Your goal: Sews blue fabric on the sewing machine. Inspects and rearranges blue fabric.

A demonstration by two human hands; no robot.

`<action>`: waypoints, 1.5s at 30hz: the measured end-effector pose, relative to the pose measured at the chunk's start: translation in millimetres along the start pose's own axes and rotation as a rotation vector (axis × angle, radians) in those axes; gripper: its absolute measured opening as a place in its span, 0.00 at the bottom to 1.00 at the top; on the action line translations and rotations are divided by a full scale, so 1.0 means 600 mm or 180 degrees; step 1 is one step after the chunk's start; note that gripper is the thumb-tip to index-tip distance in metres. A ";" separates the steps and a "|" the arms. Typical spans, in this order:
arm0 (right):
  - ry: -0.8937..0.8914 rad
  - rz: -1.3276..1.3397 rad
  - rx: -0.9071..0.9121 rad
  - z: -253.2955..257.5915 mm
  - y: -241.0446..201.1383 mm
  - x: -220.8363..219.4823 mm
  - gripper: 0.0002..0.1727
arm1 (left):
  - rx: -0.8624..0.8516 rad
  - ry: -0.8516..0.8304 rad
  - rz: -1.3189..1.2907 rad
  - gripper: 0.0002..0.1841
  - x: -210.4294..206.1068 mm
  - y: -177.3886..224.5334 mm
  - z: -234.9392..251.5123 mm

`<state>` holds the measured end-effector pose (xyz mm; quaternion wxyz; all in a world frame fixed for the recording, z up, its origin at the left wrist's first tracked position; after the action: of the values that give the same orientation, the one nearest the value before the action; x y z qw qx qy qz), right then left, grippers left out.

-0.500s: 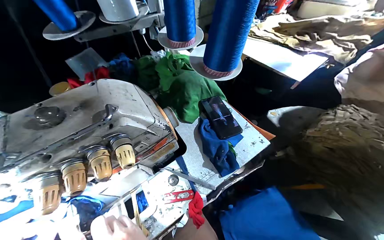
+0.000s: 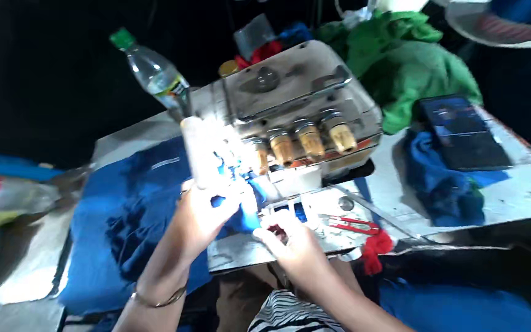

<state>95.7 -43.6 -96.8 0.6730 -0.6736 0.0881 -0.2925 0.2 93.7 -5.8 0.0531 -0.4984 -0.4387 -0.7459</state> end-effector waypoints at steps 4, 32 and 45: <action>0.0277 -0.0381 0.0083 -0.003 -0.012 0.006 0.18 | 0.0397 -0.0114 -0.0145 0.13 0.000 -0.004 0.008; 0.0454 -0.1521 0.0678 -0.012 -0.049 -0.005 0.30 | 0.0475 -0.0343 -0.0188 0.08 0.001 0.014 0.013; 0.0415 -0.1074 0.0426 -0.014 -0.038 -0.005 0.37 | 0.0525 -0.0232 -0.0325 0.11 0.006 0.007 0.018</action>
<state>82.9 -47.5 -76.5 0.6506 -0.6122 -0.0023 -0.4494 8.1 100.4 0.9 0.0398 -0.4961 -0.5251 -0.6904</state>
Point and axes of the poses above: each hand's wrist, its own z-axis towards the middle knuckle, its own x-axis out of the back of the hand, y = z × x, the point moved 7 cm from there along z, towards the middle knuckle, and after that the axes turned 10 degrees about -z, right-handed, at the moved point
